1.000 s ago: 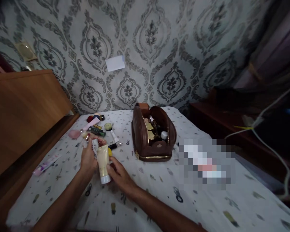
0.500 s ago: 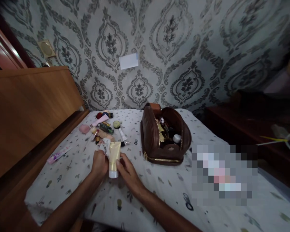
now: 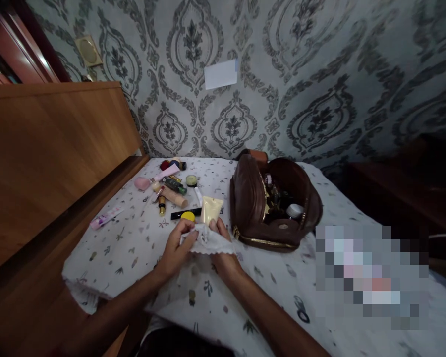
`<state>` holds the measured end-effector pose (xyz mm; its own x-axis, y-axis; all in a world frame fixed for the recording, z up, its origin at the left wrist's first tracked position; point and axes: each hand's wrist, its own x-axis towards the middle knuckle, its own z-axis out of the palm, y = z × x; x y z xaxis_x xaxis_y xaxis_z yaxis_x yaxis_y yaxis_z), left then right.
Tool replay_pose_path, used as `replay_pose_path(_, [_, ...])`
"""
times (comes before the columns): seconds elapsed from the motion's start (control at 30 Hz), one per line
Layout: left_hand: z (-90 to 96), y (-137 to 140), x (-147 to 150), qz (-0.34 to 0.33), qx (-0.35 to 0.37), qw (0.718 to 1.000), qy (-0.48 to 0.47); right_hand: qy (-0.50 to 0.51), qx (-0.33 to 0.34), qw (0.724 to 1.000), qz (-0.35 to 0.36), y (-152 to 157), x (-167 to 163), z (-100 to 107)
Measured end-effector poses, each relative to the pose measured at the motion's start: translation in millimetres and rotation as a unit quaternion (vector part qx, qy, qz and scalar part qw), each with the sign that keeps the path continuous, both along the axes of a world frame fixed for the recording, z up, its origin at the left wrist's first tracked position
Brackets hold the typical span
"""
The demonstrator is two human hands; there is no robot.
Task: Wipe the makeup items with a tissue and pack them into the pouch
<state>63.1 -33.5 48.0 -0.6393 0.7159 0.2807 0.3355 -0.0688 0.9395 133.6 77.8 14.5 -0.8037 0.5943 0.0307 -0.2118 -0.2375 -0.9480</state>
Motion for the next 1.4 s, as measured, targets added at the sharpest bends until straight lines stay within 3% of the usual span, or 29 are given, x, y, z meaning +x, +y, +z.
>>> replay_pose_path(0.17, [0.7, -7.6, 6.4, -0.048, -0.040, 0.997, 0.055, -0.095, 0.057, 0.992, -0.059, 8.9, 2.7, 5.5])
replay_pose_path(0.3, [6.5, -8.5, -1.9, -0.029, -0.030, 0.996, 0.079, -0.033, 0.067, 0.996, -0.049, 1.4, 3.4, 16.5])
replay_pose_path(0.4, [13.8, -5.3, -12.0, 0.007, -0.014, 0.996, 0.084, 0.005, -0.029, 0.999, 0.030, -6.7, 8.4, 24.6])
replay_pose_path(0.57, [23.8, 4.3, -25.5, 0.064, 0.018, 0.994, 0.090, 0.010, -0.185, 0.967, 0.175, -8.7, 15.9, 27.2])
replay_pose_path(0.73, [26.4, 8.6, -28.4, 0.102, 0.035, 0.989, 0.102, 0.044, -0.252, 0.952, 0.170, -8.2, 11.8, 21.3])
replay_pose_path(0.93, [18.4, -1.1, -15.0, 0.008, -0.003, 0.971, 0.240, 0.076, -0.263, 0.955, 0.113, -7.6, 6.3, 22.4])
replay_pose_path(1.13, [9.2, -11.7, 0.4, -0.070, -0.002, 0.956, 0.284, 0.095, -0.283, 0.952, 0.072, 0.0, 5.1, 22.9])
replay_pose_path(1.23, [8.3, -11.4, -7.6, -0.040, -0.006, 0.963, 0.267, 0.104, -0.276, 0.953, 0.068, 1.7, 2.7, 19.4])
replay_pose_path(1.4, [14.0, -2.0, -30.2, 0.087, 0.006, 0.981, 0.172, 0.094, -0.317, 0.938, 0.101, 0.1, 1.1, 15.9])
